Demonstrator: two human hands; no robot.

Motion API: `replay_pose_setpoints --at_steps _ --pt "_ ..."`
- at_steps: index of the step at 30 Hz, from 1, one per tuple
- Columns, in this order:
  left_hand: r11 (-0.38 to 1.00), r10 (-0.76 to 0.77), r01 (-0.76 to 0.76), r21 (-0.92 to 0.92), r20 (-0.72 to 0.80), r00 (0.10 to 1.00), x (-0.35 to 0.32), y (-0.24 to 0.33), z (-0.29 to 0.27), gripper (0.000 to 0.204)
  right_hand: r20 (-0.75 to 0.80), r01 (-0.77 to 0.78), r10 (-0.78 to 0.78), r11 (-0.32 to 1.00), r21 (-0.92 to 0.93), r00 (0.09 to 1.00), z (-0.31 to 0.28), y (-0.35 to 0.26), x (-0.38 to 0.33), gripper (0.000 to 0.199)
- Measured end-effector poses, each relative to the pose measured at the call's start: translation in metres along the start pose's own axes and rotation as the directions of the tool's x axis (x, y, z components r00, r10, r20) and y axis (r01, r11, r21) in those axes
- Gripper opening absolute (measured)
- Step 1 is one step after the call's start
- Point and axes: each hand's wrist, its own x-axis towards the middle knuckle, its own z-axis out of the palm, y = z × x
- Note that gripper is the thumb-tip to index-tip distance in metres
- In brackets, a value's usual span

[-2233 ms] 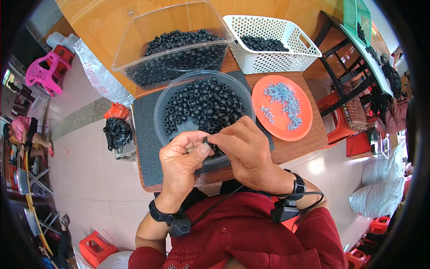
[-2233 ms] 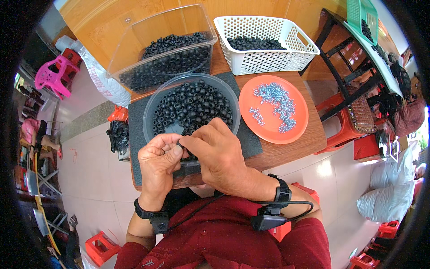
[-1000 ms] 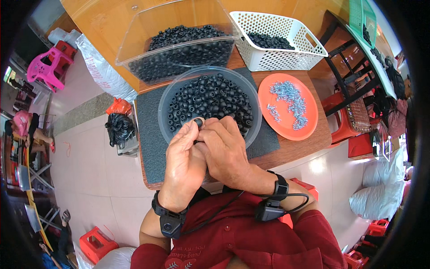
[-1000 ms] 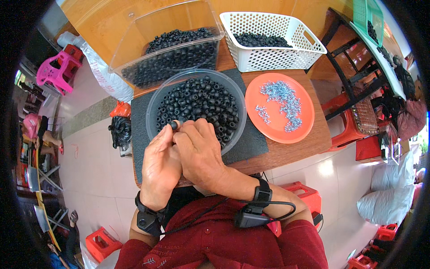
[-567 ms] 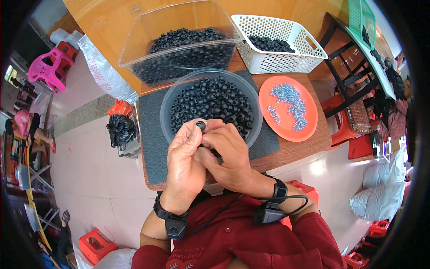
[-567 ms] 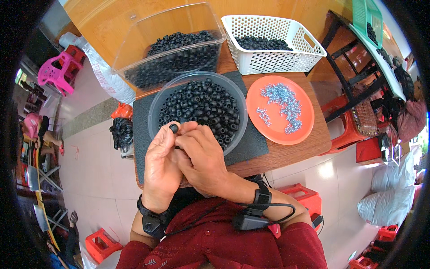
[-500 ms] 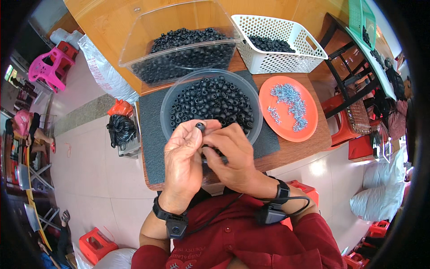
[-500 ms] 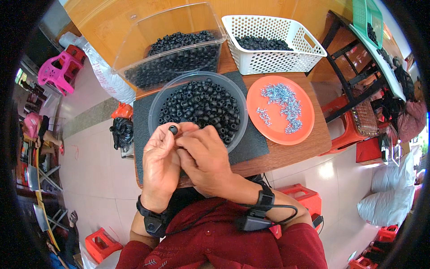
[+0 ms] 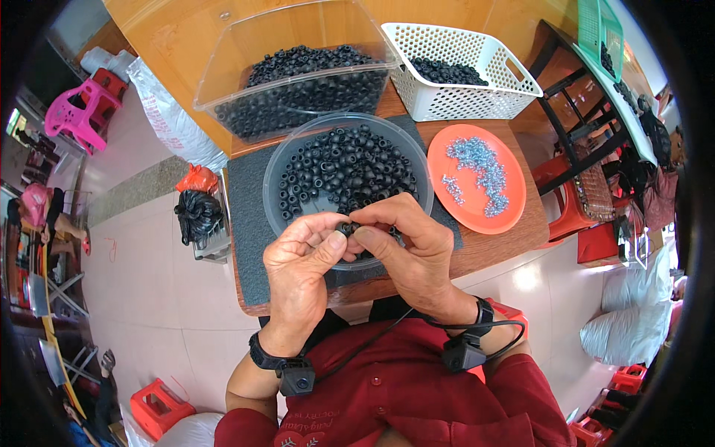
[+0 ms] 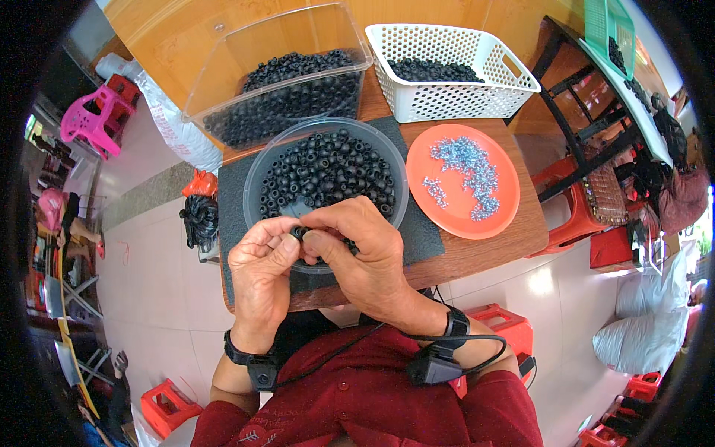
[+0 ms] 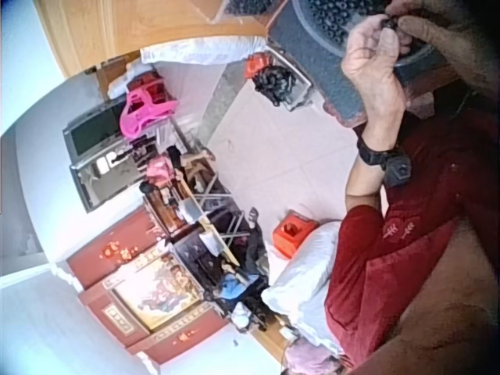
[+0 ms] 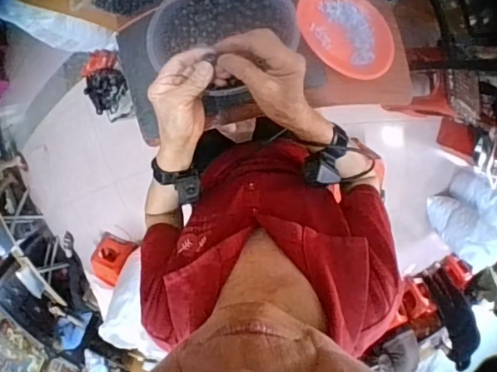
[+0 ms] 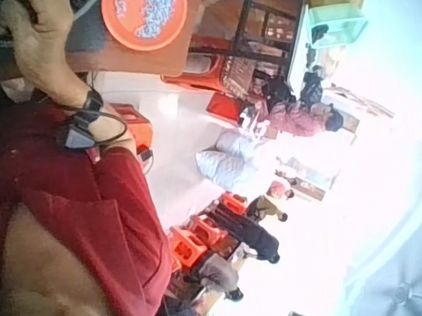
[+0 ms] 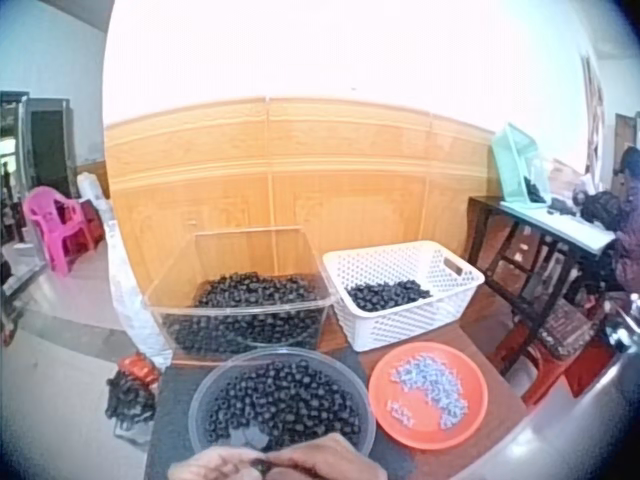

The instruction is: Sorting small black plastic rings and placing them into different containers.

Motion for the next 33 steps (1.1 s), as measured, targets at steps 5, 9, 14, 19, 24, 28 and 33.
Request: replay_pose_setpoints --at_steps 5,9,14,19,24,28,33 --pt "0.999 0.007 -0.006 0.039 -0.027 1.0 -0.001 -0.001 0.002 0.022 -0.012 0.052 -0.053 0.997 -0.06 0.999 0.0 0.004 0.0 0.018" --pt "0.993 0.044 -0.041 0.107 -0.018 0.999 -0.003 -0.002 0.002 0.021 0.019 0.12 -0.118 0.985 -0.127 0.993 -0.002 0.007 0.002 0.019" --pt "0.992 0.017 -0.014 0.122 -0.026 1.0 -0.004 -0.004 -0.001 0.021 0.097 0.181 -0.162 0.957 -0.227 0.982 -0.007 0.006 0.004 0.02" --pt "0.991 -0.029 0.036 0.13 -0.061 0.998 -0.003 -0.003 0.0 0.02 0.136 0.344 -0.316 0.869 -0.355 0.939 -0.008 0.008 0.008 0.023" --pt "0.985 -0.051 0.054 0.164 -0.019 0.999 -0.002 -0.003 -0.002 0.019 0.185 0.441 -0.402 0.78 -0.445 0.897 -0.008 0.005 0.011 0.025" --pt "0.982 -0.061 0.066 0.175 -0.035 0.998 -0.002 -0.003 -0.002 0.018 0.217 0.457 -0.403 0.758 -0.465 0.889 -0.006 0.002 0.013 0.023" --pt "0.987 -0.072 0.076 0.143 -0.035 0.997 -0.001 -0.003 -0.003 0.017 0.174 0.315 -0.27 0.89 -0.33 0.947 -0.01 0.005 0.013 0.018"
